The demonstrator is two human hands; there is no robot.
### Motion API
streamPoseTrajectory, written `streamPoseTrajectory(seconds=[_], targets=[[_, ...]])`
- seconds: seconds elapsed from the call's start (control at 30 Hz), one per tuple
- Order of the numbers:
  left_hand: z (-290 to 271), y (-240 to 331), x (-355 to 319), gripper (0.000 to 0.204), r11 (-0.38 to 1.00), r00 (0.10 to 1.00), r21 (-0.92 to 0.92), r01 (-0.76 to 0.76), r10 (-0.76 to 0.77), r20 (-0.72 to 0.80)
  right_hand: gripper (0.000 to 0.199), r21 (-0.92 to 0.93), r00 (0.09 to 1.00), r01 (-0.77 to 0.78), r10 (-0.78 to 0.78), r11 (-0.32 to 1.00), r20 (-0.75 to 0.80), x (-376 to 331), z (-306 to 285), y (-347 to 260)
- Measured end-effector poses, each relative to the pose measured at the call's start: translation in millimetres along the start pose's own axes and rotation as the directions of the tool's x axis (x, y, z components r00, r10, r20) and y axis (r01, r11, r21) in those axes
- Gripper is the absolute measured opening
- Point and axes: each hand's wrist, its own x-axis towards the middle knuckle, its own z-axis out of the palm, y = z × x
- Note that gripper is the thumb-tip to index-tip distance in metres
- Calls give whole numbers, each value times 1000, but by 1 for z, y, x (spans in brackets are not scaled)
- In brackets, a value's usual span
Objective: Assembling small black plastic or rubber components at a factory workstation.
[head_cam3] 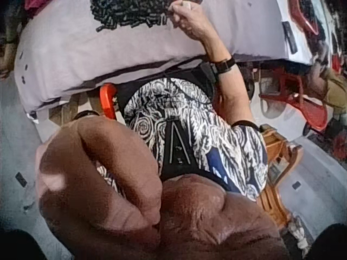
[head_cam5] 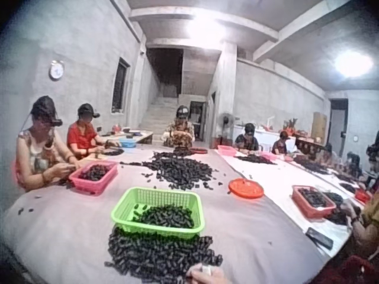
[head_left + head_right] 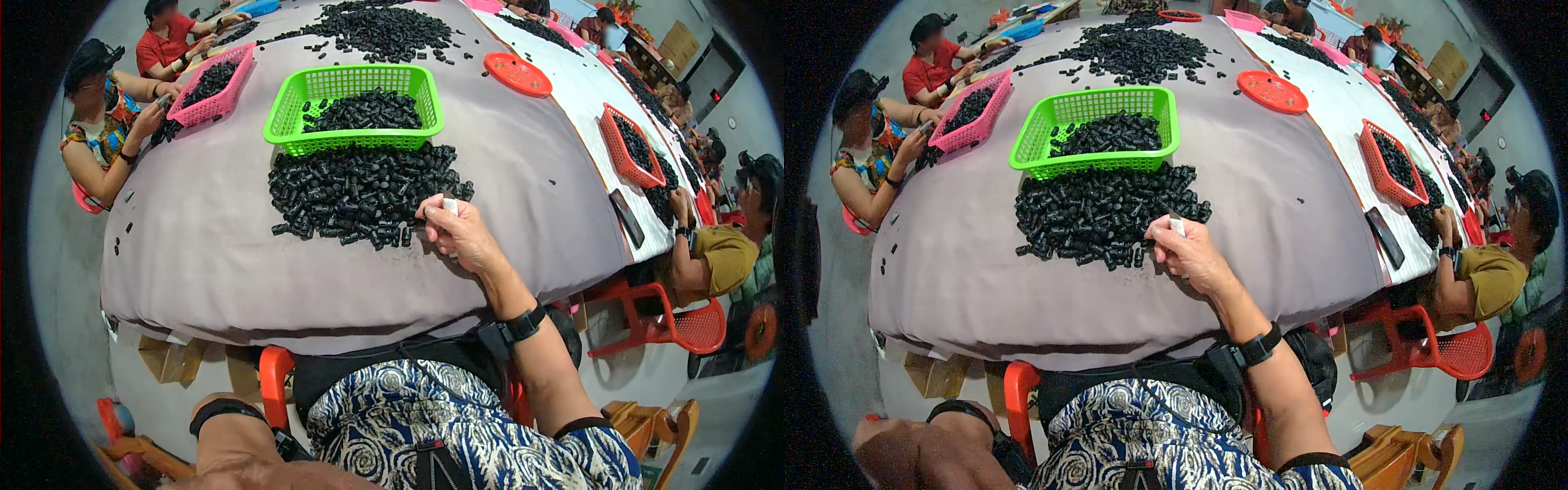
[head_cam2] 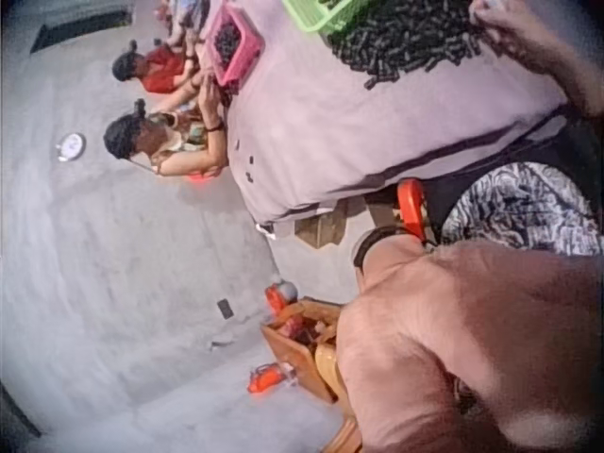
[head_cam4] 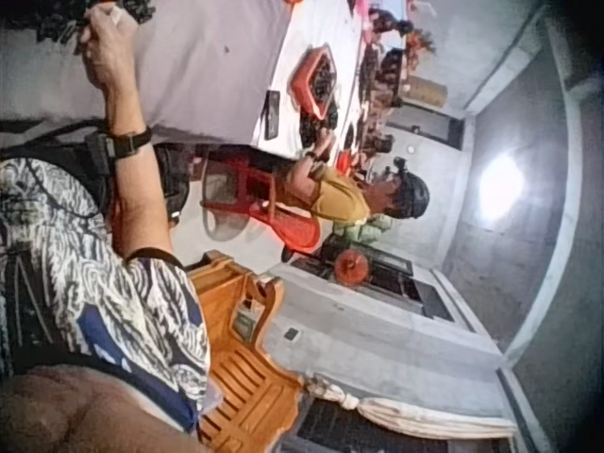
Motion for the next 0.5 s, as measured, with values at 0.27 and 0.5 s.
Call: streamPoseTrajectory(seconds=[0.27,0.5], targets=[[-39,18,-4,7,981,992,154,121,-112,-64,16,-42,999,26,-28,999,-30,-2,-4,2],[-124,22,106,18,941,979,275,197,-172,-112,14,-42,1000,-3,2,999,-24,-2,1,-2]])
